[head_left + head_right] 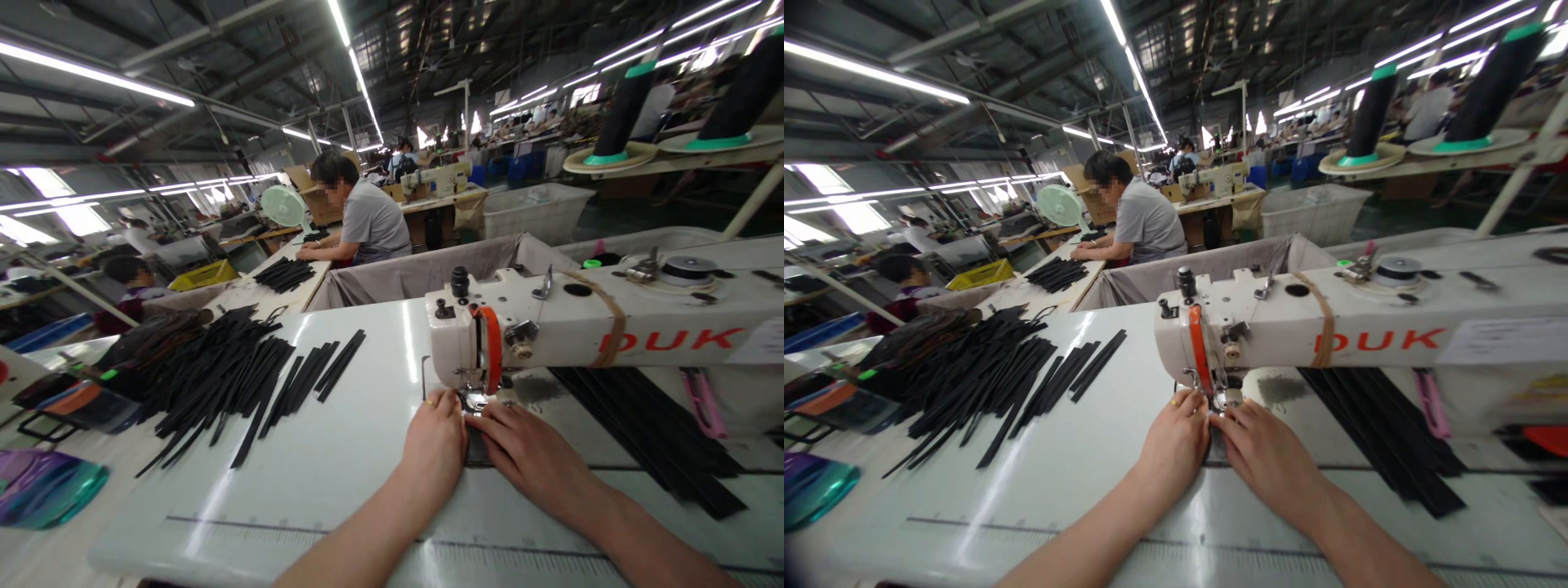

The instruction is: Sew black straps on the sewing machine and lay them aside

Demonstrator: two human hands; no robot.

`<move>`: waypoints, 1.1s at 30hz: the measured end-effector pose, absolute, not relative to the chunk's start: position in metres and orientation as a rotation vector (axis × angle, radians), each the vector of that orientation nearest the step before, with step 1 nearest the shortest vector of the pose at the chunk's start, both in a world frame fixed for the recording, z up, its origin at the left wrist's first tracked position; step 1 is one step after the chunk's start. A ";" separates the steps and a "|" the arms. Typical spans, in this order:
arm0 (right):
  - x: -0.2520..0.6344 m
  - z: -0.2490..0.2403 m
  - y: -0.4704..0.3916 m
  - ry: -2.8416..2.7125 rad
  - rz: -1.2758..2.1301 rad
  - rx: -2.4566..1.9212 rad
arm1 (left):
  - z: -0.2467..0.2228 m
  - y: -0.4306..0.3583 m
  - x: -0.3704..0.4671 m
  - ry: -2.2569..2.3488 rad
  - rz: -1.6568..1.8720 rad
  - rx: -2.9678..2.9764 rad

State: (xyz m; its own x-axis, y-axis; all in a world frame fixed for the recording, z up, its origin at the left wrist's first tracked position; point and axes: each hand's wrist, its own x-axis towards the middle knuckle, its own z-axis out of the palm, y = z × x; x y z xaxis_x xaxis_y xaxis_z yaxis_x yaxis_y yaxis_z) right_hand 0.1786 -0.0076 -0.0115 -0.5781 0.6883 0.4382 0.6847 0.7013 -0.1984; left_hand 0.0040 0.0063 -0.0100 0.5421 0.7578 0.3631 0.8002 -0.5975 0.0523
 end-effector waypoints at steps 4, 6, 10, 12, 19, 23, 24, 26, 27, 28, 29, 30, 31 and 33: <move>0.175 -0.006 -0.012 -2.424 -0.019 -1.091 | -0.004 0.002 0.003 -1.411 -0.547 -2.715; 0.174 -0.003 -0.013 -2.429 -0.045 -1.119 | -0.001 0.005 -0.001 -1.519 -0.668 -2.743; 0.191 0.002 -0.008 -2.324 -0.176 -1.304 | -0.004 0.022 -0.011 -1.692 -0.996 -2.665; 0.210 0.004 -0.003 -2.181 -0.306 -1.491 | -0.006 0.030 -0.013 -1.647 -0.936 -2.699; 0.264 0.002 0.004 -1.962 -0.601 -1.871 | 0.006 0.042 -0.042 -1.897 -0.604 -2.436; 0.262 0.007 0.002 -1.963 -0.619 -1.853 | 0.021 0.038 -0.065 -2.074 -0.499 -2.070; 0.259 0.009 0.002 -1.951 -0.624 -1.824 | 0.024 0.034 -0.064 -2.107 -0.509 -2.099; 0.251 0.012 0.000 -2.011 -0.609 -1.662 | 0.027 0.022 -0.053 -2.238 -0.575 -2.370; 0.245 0.012 -0.002 -2.102 -0.580 -1.526 | 0.027 0.016 -0.044 -2.348 -0.626 -2.600; 0.237 0.012 -0.004 -2.213 -0.542 -1.368 | 0.026 0.010 -0.034 -2.434 -0.693 -2.893; 0.228 0.010 -0.007 -2.323 -0.503 -1.207 | 0.024 0.004 -0.024 -2.491 -0.802 -3.170; 0.219 0.008 -0.010 -2.412 -0.468 -1.074 | 0.022 0.000 -0.016 -2.535 -0.926 -3.385; 0.209 0.006 -0.013 -2.455 -0.450 -0.989 | 0.019 -0.003 -0.009 -2.561 -1.076 -3.527; 0.192 0.001 -0.019 -2.434 -0.432 -0.948 | 0.016 -0.005 -0.001 -2.625 -1.444 -3.554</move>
